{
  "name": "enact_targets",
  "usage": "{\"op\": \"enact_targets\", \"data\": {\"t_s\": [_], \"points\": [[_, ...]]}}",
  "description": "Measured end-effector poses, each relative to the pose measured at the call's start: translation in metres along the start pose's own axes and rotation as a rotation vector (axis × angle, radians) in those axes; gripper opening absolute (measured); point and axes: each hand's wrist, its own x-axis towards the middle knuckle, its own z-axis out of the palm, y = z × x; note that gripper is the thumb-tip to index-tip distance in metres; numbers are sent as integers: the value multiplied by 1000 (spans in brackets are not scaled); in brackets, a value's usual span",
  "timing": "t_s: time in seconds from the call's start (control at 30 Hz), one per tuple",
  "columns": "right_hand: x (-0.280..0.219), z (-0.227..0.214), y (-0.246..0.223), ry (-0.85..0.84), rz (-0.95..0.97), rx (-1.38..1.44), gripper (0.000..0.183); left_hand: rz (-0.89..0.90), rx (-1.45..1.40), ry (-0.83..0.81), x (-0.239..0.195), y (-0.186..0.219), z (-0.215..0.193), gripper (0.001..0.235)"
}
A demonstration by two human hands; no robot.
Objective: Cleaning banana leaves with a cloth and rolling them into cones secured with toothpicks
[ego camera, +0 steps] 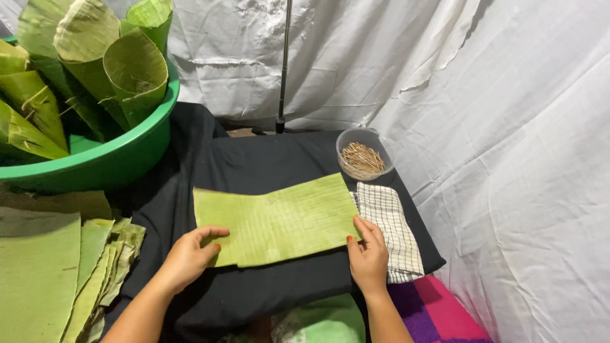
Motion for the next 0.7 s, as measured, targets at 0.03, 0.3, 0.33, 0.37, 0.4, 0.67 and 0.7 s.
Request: {"op": "enact_targets", "data": {"t_s": [0.03, 0.3, 0.33, 0.37, 0.4, 0.67, 0.7], "points": [[4, 1, 3, 1, -4, 0, 43, 3, -2, 1, 6, 0, -4, 38], [-1, 17, 20, 25, -132, -184, 46, 14, -200, -10, 21, -23, -8, 69], [-2, 18, 21, 21, -134, -185, 46, 13, -203, -8, 19, -18, -8, 69], [-2, 18, 21, 22, -116, -196, 44, -20, -280, 18, 16, -12, -8, 77], [-2, 19, 21, 24, -97, -207, 41, -54, -357, 43, 14, -7, -8, 85], [-3, 21, 22, 23, 2, -200, 46, -123, -402, 112, 23, -20, -7, 69], [-3, 21, 23, 29, -4, -208, 47, -139, -391, 105, 25, -22, -7, 57]]}}
